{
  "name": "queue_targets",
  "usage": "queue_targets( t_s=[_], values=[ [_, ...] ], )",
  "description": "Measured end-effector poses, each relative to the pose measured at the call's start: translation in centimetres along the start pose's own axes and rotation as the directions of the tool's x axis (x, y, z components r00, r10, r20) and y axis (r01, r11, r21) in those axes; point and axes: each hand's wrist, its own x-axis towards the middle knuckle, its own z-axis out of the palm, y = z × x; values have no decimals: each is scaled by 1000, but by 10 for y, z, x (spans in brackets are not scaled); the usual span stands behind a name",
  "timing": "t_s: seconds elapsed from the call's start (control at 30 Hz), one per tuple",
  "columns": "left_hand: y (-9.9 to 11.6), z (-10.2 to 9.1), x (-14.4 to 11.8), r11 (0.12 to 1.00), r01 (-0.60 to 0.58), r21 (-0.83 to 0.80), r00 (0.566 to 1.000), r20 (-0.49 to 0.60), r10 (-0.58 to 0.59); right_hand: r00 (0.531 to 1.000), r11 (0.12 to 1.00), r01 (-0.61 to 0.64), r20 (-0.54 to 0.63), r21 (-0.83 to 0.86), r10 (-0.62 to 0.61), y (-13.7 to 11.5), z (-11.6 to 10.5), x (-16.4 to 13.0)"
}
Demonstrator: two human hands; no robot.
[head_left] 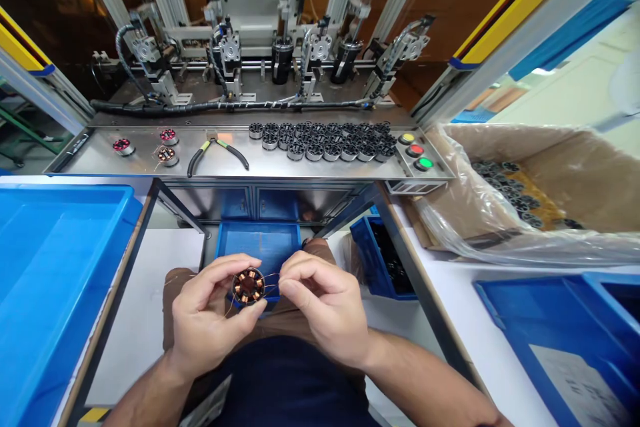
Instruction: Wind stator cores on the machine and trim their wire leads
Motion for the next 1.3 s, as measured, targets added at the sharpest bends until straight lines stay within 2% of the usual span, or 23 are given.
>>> queue_targets(
  t_s=[0.07, 0.17, 0.27, 0.37, 0.47, 0.6, 0.73, 0.87, 0.93, 1.03, 1.1, 1.2, 1.3],
  values=[
    [3, 0, 2, 1000, -3, -14, 1000, -2, 3, 998, 998, 54, 24, -16, -54, 0, -2, 0],
    [8, 0, 6, 993, 52, -108, 998, 30, -49, 983, 984, 166, 86, -60, -161, 1, -5, 3],
    [12, 0, 8, 973, 116, -200, 992, 74, -103, 951, 945, 300, 119, -128, -286, 3, -5, 8],
    [13, 0, 8, 967, 133, -219, 989, 99, -114, 919, 912, 388, 132, -137, -371, 3, -3, 11],
    [12, 1, 5, 979, 112, -171, 992, 83, -99, 925, 915, 379, 83, -141, -371, 1, 1, 7],
    [8, 5, 0, 1000, 23, -19, 1000, -7, -23, 947, 941, 319, 8, -111, -320, -1, 9, -5],
    [9, 7, -1, 1000, 1, 11, 998, -62, -1, 937, 937, 348, 30, -38, -347, -1, 9, -7],
    [14, 4, 4, 967, 168, -194, 986, 49, -161, 920, 921, 384, 111, -69, -376, 0, -7, 8],
    [15, 3, 6, 919, 264, -294, 964, 125, -236, 905, 916, 393, 211, -83, -369, -1, -16, 20],
    [13, 4, 4, 860, 354, -368, 933, 202, -298, 829, 895, 444, 396, -38, -394, -6, -24, 37],
    [12, 4, 2, 830, 403, -386, 912, 249, -327, 774, 874, 487, 469, -9, -426, -9, -24, 44],
    [11, 4, 1, 769, 481, -420, 871, 327, -367, 726, 844, 536, 507, 3, -463, -11, -23, 47],
    [12, 3, 4, 690, 563, -454, 822, 395, -411, 729, 825, 564, 489, -34, -479, -11, -22, 41]
  ],
)
